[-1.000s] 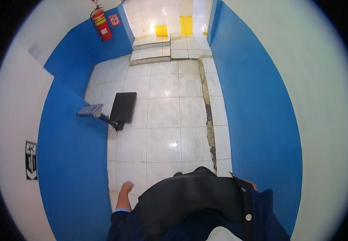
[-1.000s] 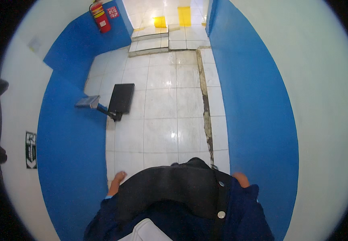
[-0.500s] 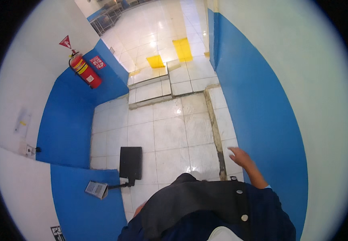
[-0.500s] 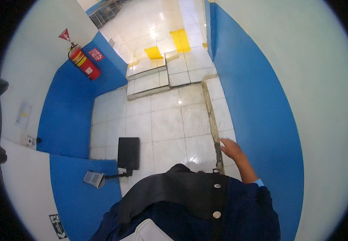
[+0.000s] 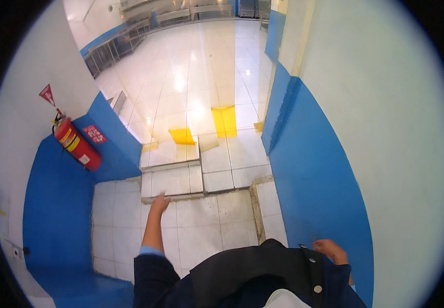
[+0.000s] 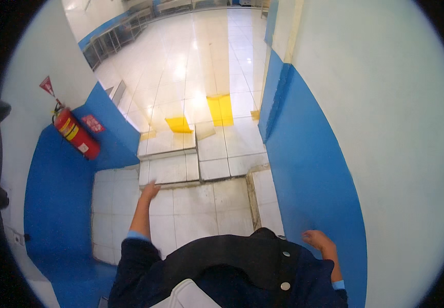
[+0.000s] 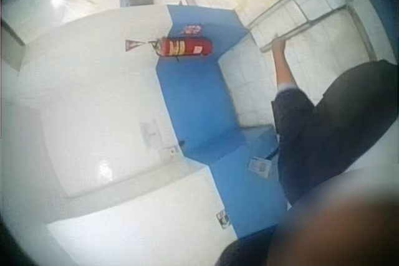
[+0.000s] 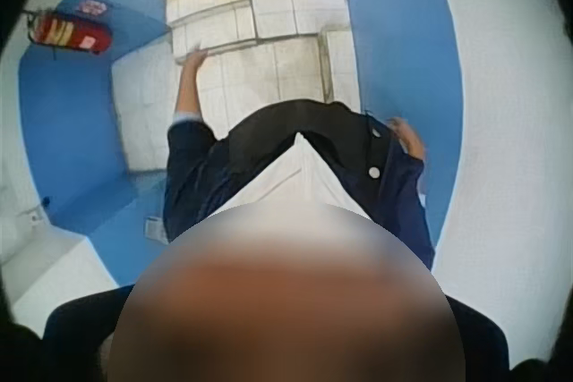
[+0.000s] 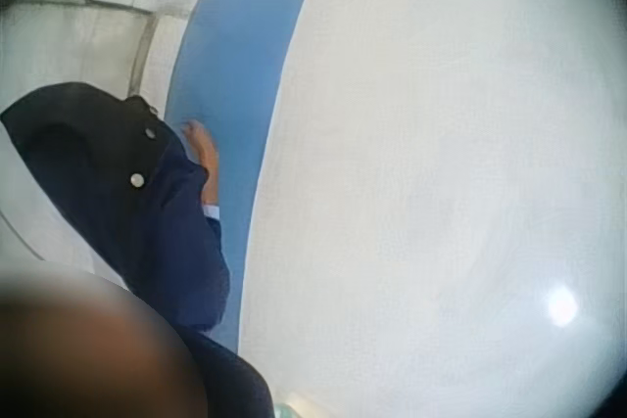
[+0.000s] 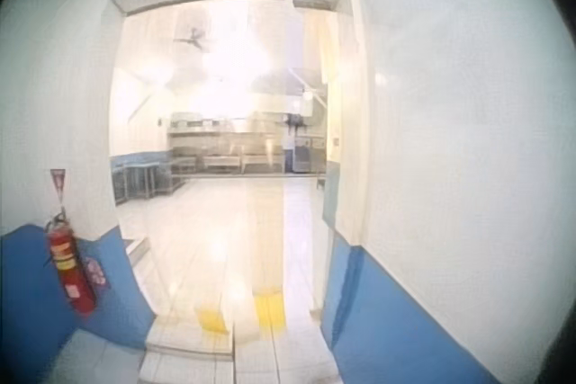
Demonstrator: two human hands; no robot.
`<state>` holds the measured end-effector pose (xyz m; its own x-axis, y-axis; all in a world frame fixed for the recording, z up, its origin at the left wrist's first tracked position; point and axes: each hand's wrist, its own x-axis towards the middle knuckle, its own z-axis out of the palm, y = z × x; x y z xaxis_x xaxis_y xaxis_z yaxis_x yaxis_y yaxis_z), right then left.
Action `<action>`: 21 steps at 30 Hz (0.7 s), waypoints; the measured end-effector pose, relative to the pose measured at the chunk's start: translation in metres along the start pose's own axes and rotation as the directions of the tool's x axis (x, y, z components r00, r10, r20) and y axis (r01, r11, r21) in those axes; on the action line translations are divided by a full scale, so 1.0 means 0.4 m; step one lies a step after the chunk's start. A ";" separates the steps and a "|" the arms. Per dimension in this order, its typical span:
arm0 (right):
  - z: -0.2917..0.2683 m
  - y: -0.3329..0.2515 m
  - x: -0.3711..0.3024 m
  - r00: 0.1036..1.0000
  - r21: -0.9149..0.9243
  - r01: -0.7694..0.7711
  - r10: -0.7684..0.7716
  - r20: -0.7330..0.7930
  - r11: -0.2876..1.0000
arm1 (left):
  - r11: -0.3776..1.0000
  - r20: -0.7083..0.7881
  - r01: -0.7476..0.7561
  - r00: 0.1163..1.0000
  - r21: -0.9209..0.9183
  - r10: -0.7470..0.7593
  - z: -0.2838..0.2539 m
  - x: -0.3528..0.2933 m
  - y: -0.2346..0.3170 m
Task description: The person portions cooked chicken pieces and rice from large metal bowls into compartmentalized stainless steel trays on a kitchen table, working alongside other workers. They also handle sliced cucumber in a red colander and move filled trays along the table before walking away at the end.
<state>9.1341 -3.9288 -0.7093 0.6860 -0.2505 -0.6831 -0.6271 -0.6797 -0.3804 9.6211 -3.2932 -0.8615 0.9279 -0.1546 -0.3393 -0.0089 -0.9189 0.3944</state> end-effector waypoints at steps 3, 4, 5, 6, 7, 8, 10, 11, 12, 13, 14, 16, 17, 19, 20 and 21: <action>-0.192 -0.113 0.149 0.992 0.028 0.011 -0.007 -0.124 1.000 | 0.859 -0.194 -0.452 0.845 0.243 0.499 -0.320 0.447 0.594; -0.277 -0.163 0.221 0.982 -0.013 0.052 -0.053 -0.181 0.999 | 0.774 -0.246 -0.511 0.750 0.373 0.614 -0.414 0.521 0.799; -0.370 -0.222 0.313 0.972 -0.033 0.134 -0.138 -0.192 0.990 | 0.699 -0.271 -0.553 0.661 0.454 0.699 -0.499 0.573 0.988; -0.470 -0.285 0.414 0.957 -0.073 0.229 -0.239 -0.163 0.971 | 0.675 -0.316 -0.584 0.603 0.451 0.732 -0.570 0.605 1.161; -0.569 -0.354 0.520 0.946 0.005 0.288 -0.284 -0.155 0.958 | 0.679 -0.268 -0.562 0.642 0.473 0.718 -0.622 0.628 1.306; -0.676 -0.436 0.638 0.948 0.071 0.291 -0.278 -0.152 0.954 | 0.624 -0.326 -0.581 0.541 0.523 0.776 -0.682 0.668 1.448; -0.865 -0.632 0.868 0.821 -0.060 0.451 -0.440 -0.365 0.891 | 0.550 -0.242 -0.534 0.539 0.642 0.807 -0.722 0.775 1.639; -0.951 -0.743 0.971 0.729 -0.203 0.526 -0.560 -0.393 0.826 | 0.467 -0.193 -0.455 0.527 0.758 0.827 -0.717 0.844 1.688; -1.044 -0.865 1.072 0.629 -0.334 0.569 -0.659 -0.411 0.752 | 0.364 -0.141 -0.381 0.501 0.850 0.854 -0.714 0.931 1.712; -1.123 -0.985 1.161 0.498 -0.344 0.689 -0.761 -0.414 0.638 | 0.296 -0.113 -0.352 0.456 0.888 0.883 -0.714 1.025 1.717; -1.209 -1.108 1.251 0.324 -0.365 0.799 -0.853 -0.410 0.479 | 0.238 -0.032 -0.342 0.512 0.909 0.858 -0.717 1.127 1.719; -1.373 -1.333 1.425 0.065 -0.628 0.712 -0.920 -0.386 0.314 | 0.248 -0.031 -0.369 0.505 0.896 0.862 -0.723 1.323 1.699; -1.466 -1.415 1.507 0.090 -0.631 0.689 -0.906 -0.413 0.356 | 0.242 -0.031 -0.370 0.493 0.897 0.869 -0.741 1.405 1.684; -1.612 -1.539 1.691 -0.011 -0.678 0.634 -0.871 -0.491 0.373 | 0.195 -0.031 -0.301 0.474 0.933 0.880 -0.778 1.570 1.641; -1.673 -1.550 1.769 -0.091 -0.697 0.605 -0.837 -0.540 0.384 | 0.288 -0.101 -0.276 0.539 0.917 0.837 -0.800 1.652 1.616; -1.723 -1.536 1.849 -0.028 -0.754 0.479 -0.850 -0.525 0.450 | 0.371 -0.165 -0.242 0.594 0.896 0.787 -0.818 1.741 1.579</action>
<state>10.2812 -4.1716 -0.5512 0.7081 0.2229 0.6700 0.3248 -0.9454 -0.0288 10.3835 -3.8627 -0.5693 0.6062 -0.7550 0.2500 -0.5620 -0.6290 -0.5371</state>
